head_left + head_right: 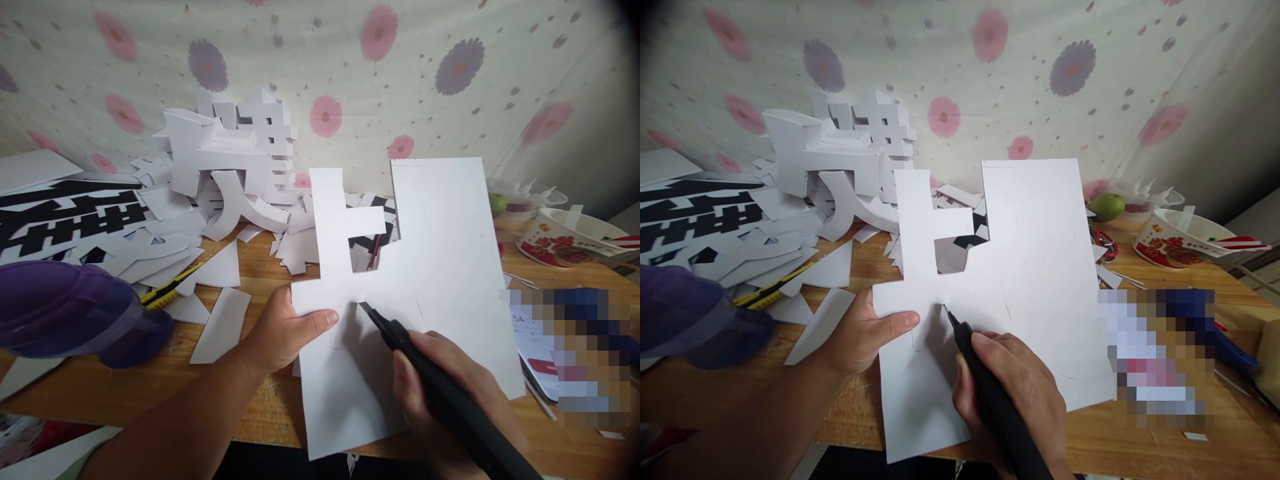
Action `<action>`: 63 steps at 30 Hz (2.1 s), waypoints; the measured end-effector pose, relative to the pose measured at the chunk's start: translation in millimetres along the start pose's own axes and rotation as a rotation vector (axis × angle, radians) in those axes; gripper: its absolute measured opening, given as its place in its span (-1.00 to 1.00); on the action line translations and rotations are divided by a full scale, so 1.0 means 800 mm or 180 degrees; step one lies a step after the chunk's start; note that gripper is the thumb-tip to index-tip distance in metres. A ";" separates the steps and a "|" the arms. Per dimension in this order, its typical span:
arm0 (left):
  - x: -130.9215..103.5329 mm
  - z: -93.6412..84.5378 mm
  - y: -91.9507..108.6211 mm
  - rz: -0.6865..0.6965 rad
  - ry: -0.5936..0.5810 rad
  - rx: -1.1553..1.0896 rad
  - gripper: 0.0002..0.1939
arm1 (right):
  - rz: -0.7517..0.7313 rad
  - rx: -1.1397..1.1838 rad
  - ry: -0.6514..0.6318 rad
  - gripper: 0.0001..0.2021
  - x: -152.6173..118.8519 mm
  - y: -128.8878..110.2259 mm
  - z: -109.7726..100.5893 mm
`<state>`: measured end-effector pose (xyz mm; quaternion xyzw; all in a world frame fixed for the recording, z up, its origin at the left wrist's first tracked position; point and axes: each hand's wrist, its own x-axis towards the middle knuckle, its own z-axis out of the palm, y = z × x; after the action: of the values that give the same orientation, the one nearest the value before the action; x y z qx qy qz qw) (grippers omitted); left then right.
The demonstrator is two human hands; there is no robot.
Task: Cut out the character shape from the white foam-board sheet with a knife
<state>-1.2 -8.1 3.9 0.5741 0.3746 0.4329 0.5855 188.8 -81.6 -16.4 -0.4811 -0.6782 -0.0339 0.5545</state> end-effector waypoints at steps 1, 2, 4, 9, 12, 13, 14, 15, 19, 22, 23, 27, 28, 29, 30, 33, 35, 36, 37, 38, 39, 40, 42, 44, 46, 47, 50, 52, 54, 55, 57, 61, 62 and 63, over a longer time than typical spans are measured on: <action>0.000 0.000 0.000 -0.0010 -0.0001 0.0006 -0.84 | 0.0054 -0.0026 0.0008 -0.68 -0.001 0.000 0.000; 0.000 0.000 0.000 -0.0019 0.0003 0.0018 -0.84 | 0.0085 -0.0058 0.0036 -0.69 -0.001 0.001 0.000; 0.000 0.000 0.001 -0.0022 0.0015 0.0054 -0.82 | 0.0042 -0.0123 0.0117 -0.72 0.001 0.001 -0.001; 0.000 0.000 0.001 0.0008 0.0054 0.0075 -0.81 | 0.0005 -0.0123 -0.0035 -0.73 0.004 0.003 -0.007; 0.000 0.000 0.001 -0.0041 0.0017 0.0083 -0.84 | 0.0024 -0.0105 -0.0071 -0.74 0.003 0.004 -0.008; 0.000 -0.001 0.001 -0.0048 0.0008 0.0076 -0.84 | 0.0032 -0.0117 -0.0027 -0.74 0.002 0.004 -0.007; 0.000 -0.001 0.001 -0.0048 0.0010 0.0069 -0.84 | 0.0051 -0.0137 0.0012 -0.74 0.000 0.004 -0.006; 0.000 -0.001 0.000 -0.0049 0.0016 0.0068 -0.84 | 0.0073 -0.0161 0.0027 -0.75 -0.001 0.004 -0.005; 0.001 -0.001 -0.001 -0.0064 0.0027 0.0062 -0.83 | 0.0157 -0.0234 0.0108 -0.78 -0.004 0.004 -0.002; 0.001 -0.002 -0.003 -0.0046 0.0005 0.0038 -0.85 | 0.0230 -0.0192 0.0160 -0.79 -0.003 0.002 -0.001; 0.001 -0.002 -0.004 -0.0037 -0.0003 0.0033 -0.85 | 0.0243 -0.0160 0.0146 -0.80 -0.001 0.002 -0.001; 0.002 -0.002 -0.005 0.0006 -0.0033 0.0057 -0.87 | -0.0139 -0.0146 0.0091 -0.78 0.010 -0.003 -0.001; 0.002 -0.002 -0.005 0.0031 -0.0031 0.0065 -0.87 | -0.0268 -0.0152 0.0101 -0.77 0.013 -0.004 -0.001; 0.002 -0.002 -0.005 0.0054 -0.0030 0.0065 -0.87 | -0.0358 -0.0141 0.0097 -0.78 0.016 -0.005 -0.001; 0.002 -0.002 -0.005 0.0072 -0.0030 0.0058 -0.86 | -0.0363 -0.0132 0.0084 -0.80 0.019 -0.007 -0.001; 0.002 -0.001 -0.005 0.0072 -0.0031 0.0029 -0.86 | -0.0263 -0.0083 -0.0049 -0.83 0.022 -0.009 -0.001; 0.002 -0.001 -0.005 0.0108 -0.0005 0.0008 -0.86 | -0.0271 -0.0024 -0.0076 -0.81 0.021 -0.008 -0.001; 0.002 -0.001 -0.006 0.0137 0.0012 -0.0006 -0.86 | -0.0276 -0.0006 -0.0049 -0.79 0.019 -0.008 0.000; 0.002 -0.001 -0.006 0.0166 0.0023 -0.0023 -0.85 | -0.0301 0.0007 0.0003 -0.79 0.017 -0.007 0.002; 0.002 -0.001 -0.006 0.0183 0.0027 -0.0040 -0.84 | -0.0318 -0.0013 0.0091 -0.79 0.014 -0.006 0.004; 0.002 -0.001 -0.007 0.0186 0.0022 -0.0054 -0.83 | -0.0314 -0.0063 0.0178 -0.77 0.010 -0.006 0.005; 0.002 0.000 -0.007 0.0179 0.0015 -0.0061 -0.83 | -0.0297 -0.0129 0.0255 -0.76 0.007 -0.006 0.007; 0.001 0.000 -0.008 0.0182 0.0008 -0.0068 -0.83 | -0.0293 -0.0271 0.0328 -0.74 0.000 -0.006 0.008; 0.001 0.000 -0.009 0.0195 0.0015 -0.0070 -0.84 | -0.0217 -0.0415 0.0361 -0.72 -0.002 -0.006 0.007; 0.000 0.001 -0.010 0.0217 0.0039 -0.0086 -0.82 | -0.0240 -0.0434 0.0277 -0.76 0.000 -0.006 0.004; 0.000 0.002 -0.010 0.0232 0.0058 -0.0090 -0.82 | -0.0260 -0.0420 0.0154 -0.80 0.003 -0.005 0.002; -0.001 0.003 -0.010 0.0277 0.0106 -0.0086 -0.82 | -0.0467 -0.0314 -0.0162 -0.87 0.008 -0.003 -0.001; -0.001 0.003 -0.010 0.0281 0.0128 -0.0082 -0.83 | -0.0579 -0.0285 0.0080 -0.80 0.005 -0.002 0.002; -0.001 0.004 -0.010 0.0258 0.0155 -0.0115 -0.84 | -0.0576 -0.0295 0.0423 -0.69 -0.001 -0.004 0.007; -0.001 0.004 -0.010 0.0245 0.0166 -0.0140 -0.83 | -0.0514 -0.0315 0.0536 -0.66 -0.005 -0.005 0.010; -0.002 0.005 -0.009 0.0217 0.0174 -0.0183 -0.83 | -0.0444 -0.0343 0.0599 -0.64 -0.011 -0.007 0.012; -0.003 0.007 -0.008 0.0195 0.0264 -0.0172 -0.86 | -0.0573 -0.0316 0.0483 -0.66 -0.011 -0.010 0.008; -0.003 0.007 -0.007 0.0184 0.0296 -0.0156 -0.86 | -0.0599 -0.0318 0.0439 -0.66 -0.010 -0.010 0.006; -0.004 0.007 -0.007 0.0174 0.0320 -0.0135 -0.85 | -0.0582 -0.0330 0.0418 -0.66 -0.010 -0.010 0.005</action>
<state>3.7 -12.6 -1.3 0.5490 0.3785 0.4848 0.5659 179.8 -88.2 -20.1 -0.4420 -0.6788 -0.1508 0.5666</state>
